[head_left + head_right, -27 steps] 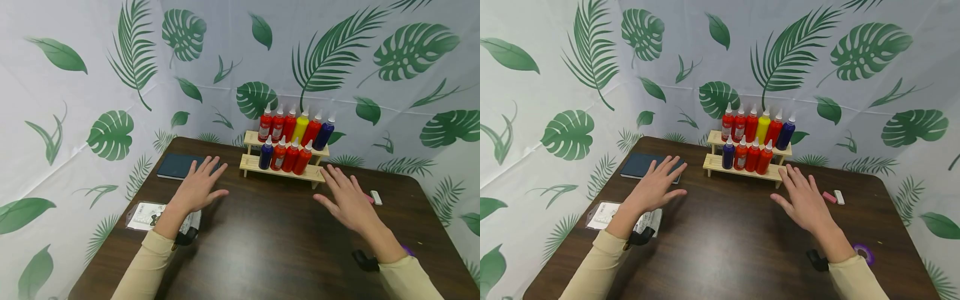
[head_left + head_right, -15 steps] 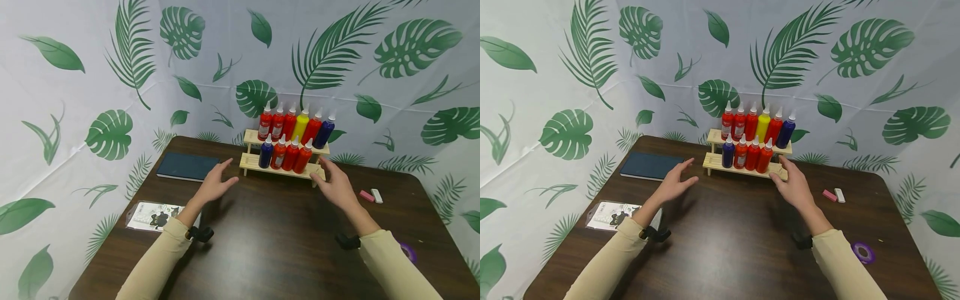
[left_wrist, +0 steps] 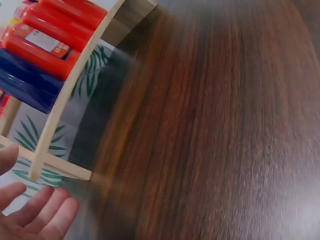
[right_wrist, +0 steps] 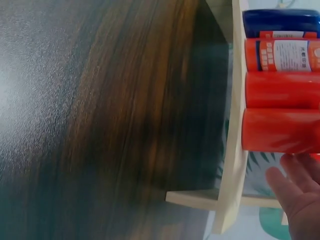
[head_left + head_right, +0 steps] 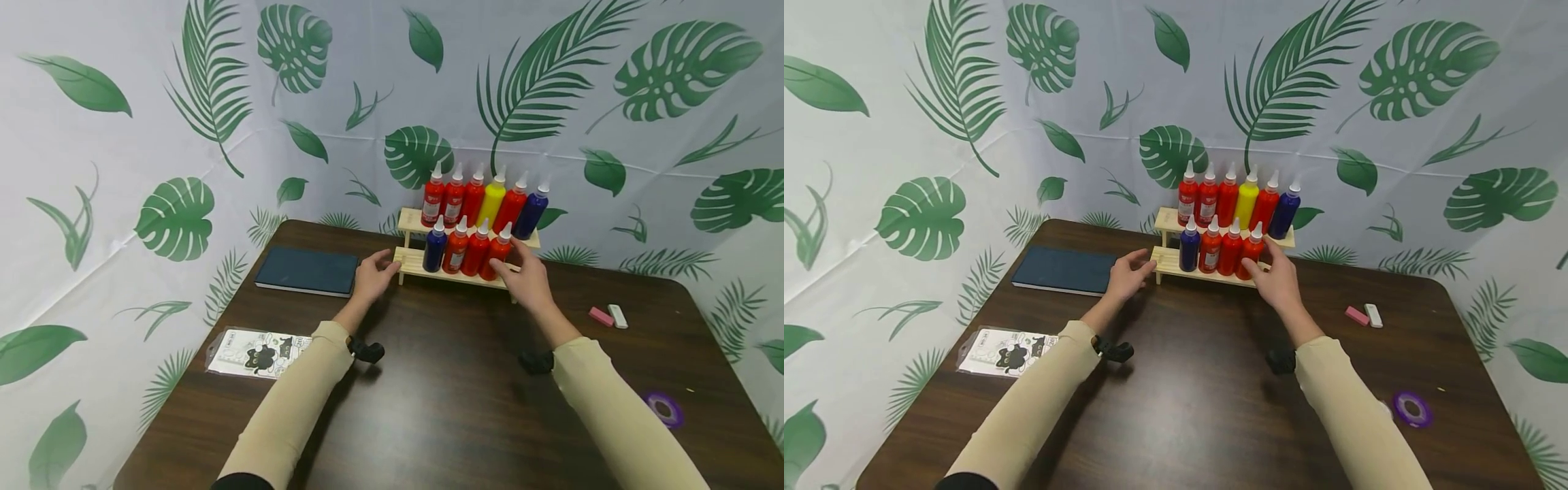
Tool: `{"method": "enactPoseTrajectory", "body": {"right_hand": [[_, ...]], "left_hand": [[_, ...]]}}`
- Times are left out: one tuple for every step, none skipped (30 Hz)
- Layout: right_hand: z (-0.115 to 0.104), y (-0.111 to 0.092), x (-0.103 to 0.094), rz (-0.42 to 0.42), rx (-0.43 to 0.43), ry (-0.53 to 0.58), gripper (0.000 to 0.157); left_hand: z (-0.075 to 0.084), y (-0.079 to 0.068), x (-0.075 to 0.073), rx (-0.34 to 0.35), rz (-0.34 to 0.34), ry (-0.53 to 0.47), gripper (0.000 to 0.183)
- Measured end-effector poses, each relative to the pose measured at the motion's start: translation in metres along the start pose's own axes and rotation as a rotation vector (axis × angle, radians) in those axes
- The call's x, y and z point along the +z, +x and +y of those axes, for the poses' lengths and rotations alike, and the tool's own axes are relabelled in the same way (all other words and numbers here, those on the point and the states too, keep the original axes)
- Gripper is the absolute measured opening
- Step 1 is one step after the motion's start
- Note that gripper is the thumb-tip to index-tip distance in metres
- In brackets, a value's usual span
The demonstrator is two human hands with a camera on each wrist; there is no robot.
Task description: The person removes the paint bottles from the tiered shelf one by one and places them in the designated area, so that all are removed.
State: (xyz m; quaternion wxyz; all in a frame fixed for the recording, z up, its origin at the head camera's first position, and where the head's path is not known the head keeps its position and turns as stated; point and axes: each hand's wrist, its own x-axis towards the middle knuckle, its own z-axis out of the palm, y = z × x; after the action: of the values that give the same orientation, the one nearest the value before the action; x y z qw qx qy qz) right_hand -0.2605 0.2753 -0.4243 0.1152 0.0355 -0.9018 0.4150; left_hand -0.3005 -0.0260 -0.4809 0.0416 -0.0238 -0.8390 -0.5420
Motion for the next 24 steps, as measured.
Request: {"method": "enactPoseTrajectory", "body": {"right_hand": [[0.0,0.001,0.001,0.005,0.003,-0.008,0.07],[0.0,0.002,0.002,0.009,0.007,-0.017,0.069],[0.0,0.003,0.002,0.014,0.01,-0.027,0.069],[0.001,0.004,0.003,0.018,0.015,-0.036,0.068],[0.001,0.004,0.003,0.021,0.021,-0.042,0.068],[0.001,0.005,0.003,0.024,0.025,-0.044,0.067],[0.001,0.005,0.004,0.026,0.028,-0.044,0.066],[0.001,0.005,0.004,0.027,0.03,-0.045,0.066],[0.001,0.005,0.004,0.027,0.031,-0.047,0.065],[0.001,0.005,0.004,0.027,0.031,-0.048,0.065],[0.001,0.005,0.005,0.026,0.031,-0.051,0.065],[0.001,0.005,0.005,0.027,0.031,-0.052,0.064],[0.002,0.005,0.005,0.027,0.031,-0.057,0.064],[0.002,0.005,0.005,0.026,0.033,-0.061,0.064],[0.002,0.006,0.005,0.026,0.036,-0.064,0.064],[0.002,0.006,0.005,0.025,0.038,-0.067,0.064],[0.002,0.006,0.005,0.025,0.039,-0.068,0.064],[0.002,0.006,0.005,0.024,0.04,-0.07,0.064],[0.003,0.006,0.005,0.023,0.04,-0.071,0.064],[0.003,0.006,0.005,0.025,0.041,-0.07,0.064],[0.003,0.006,0.005,0.027,0.04,-0.07,0.064],[0.003,0.006,0.006,0.029,0.036,-0.071,0.063],[0.003,0.006,0.006,0.033,0.034,-0.07,0.063],[0.002,0.006,0.005,0.037,0.033,-0.067,0.062]], "left_hand": [[0.0,0.001,0.003,-0.02,0.007,-0.042,0.045],[0.0,0.002,0.005,-0.04,0.014,-0.088,0.045],[0.001,0.003,0.007,-0.061,0.018,-0.133,0.045],[0.001,0.004,0.009,-0.082,0.022,-0.174,0.045],[0.002,0.005,0.01,-0.103,0.029,-0.213,0.045],[0.002,0.005,0.012,-0.122,0.039,-0.248,0.045],[0.003,0.006,0.014,-0.141,0.052,-0.272,0.044],[0.003,0.007,0.015,-0.157,0.066,-0.282,0.043],[0.003,0.007,0.016,-0.169,0.08,-0.283,0.042],[0.003,0.008,0.017,-0.179,0.092,-0.282,0.041],[0.003,0.008,0.018,-0.187,0.103,-0.279,0.04],[0.003,0.008,0.019,-0.194,0.111,-0.278,0.04],[0.003,0.009,0.019,-0.199,0.114,-0.279,0.04],[0.003,0.009,0.019,-0.203,0.114,-0.282,0.04],[0.003,0.009,0.019,-0.208,0.113,-0.287,0.04],[0.003,0.009,0.019,-0.212,0.112,-0.294,0.04],[0.003,0.009,0.019,-0.217,0.11,-0.3,0.04],[0.002,0.009,0.019,-0.224,0.109,-0.307,0.04],[0.002,0.01,0.019,-0.231,0.105,-0.315,0.041],[0.001,0.01,0.019,-0.239,0.103,-0.321,0.041],[0.001,0.01,0.019,-0.248,0.1,-0.329,0.041],[0.001,0.01,0.019,-0.256,0.098,-0.339,0.04],[0.001,0.011,0.019,-0.265,0.095,-0.349,0.041],[0.001,0.011,0.019,-0.273,0.09,-0.357,0.041]]}}
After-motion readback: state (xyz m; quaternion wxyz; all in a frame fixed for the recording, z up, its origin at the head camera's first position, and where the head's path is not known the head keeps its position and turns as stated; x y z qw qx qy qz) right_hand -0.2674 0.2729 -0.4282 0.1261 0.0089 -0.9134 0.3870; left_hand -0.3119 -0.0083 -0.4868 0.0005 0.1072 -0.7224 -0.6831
